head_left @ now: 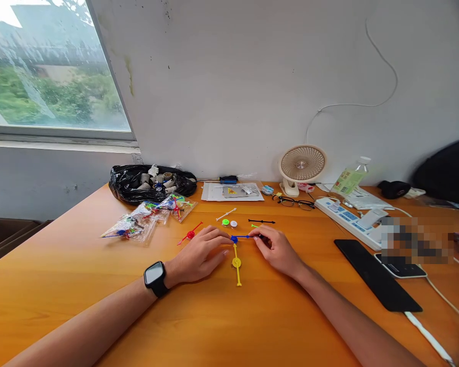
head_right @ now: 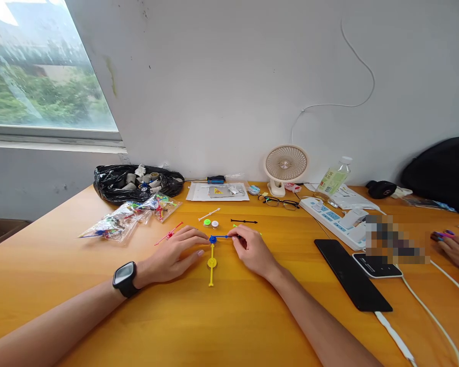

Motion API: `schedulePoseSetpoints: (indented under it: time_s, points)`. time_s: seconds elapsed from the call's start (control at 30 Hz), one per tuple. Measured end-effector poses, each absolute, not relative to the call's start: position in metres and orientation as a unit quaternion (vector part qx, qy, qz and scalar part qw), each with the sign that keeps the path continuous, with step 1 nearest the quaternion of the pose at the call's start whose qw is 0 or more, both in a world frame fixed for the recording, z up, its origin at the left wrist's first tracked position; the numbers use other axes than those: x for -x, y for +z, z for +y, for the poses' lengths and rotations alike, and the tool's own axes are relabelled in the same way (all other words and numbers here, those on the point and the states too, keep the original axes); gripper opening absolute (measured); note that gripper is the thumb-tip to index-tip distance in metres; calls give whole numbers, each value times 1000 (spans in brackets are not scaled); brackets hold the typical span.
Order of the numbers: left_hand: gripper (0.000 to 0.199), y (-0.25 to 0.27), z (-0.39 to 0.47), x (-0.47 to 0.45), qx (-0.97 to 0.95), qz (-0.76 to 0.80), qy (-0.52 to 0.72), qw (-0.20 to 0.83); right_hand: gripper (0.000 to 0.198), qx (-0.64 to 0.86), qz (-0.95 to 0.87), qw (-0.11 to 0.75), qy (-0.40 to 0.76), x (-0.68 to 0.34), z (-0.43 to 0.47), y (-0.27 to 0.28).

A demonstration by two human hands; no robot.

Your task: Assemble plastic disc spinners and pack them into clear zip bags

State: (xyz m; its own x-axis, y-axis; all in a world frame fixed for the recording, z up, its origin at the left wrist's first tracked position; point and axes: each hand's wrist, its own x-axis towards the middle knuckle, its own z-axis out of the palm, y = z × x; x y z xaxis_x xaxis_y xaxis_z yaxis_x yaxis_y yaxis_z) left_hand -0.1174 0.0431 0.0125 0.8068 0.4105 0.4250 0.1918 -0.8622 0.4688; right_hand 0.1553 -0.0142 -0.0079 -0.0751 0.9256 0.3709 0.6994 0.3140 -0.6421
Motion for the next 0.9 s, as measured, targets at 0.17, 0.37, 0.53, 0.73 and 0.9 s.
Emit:
schedulePoseSetpoints:
  time_s: [0.17, 0.37, 0.53, 0.73, 0.9]
  points:
    - [33, 10, 34, 115, -937, 139, 261, 187, 20, 551, -732, 370, 152, -155, -15, -8]
    - [39, 6, 27, 113, -947, 120, 248, 165, 21, 544, -738, 367, 158, -153, -16, -8]
    - [31, 7, 25, 112, -958, 92, 228, 147, 22, 543, -738, 370, 157, -151, -15, -8]
    - [20, 5, 30, 113, -956, 92, 248, 125, 21, 546, -737, 370, 147, -153, -15, -7]
    - [16, 7, 48, 123, -950, 150, 265, 76, 21, 555, -727, 379, 140, -156, -15, -8]
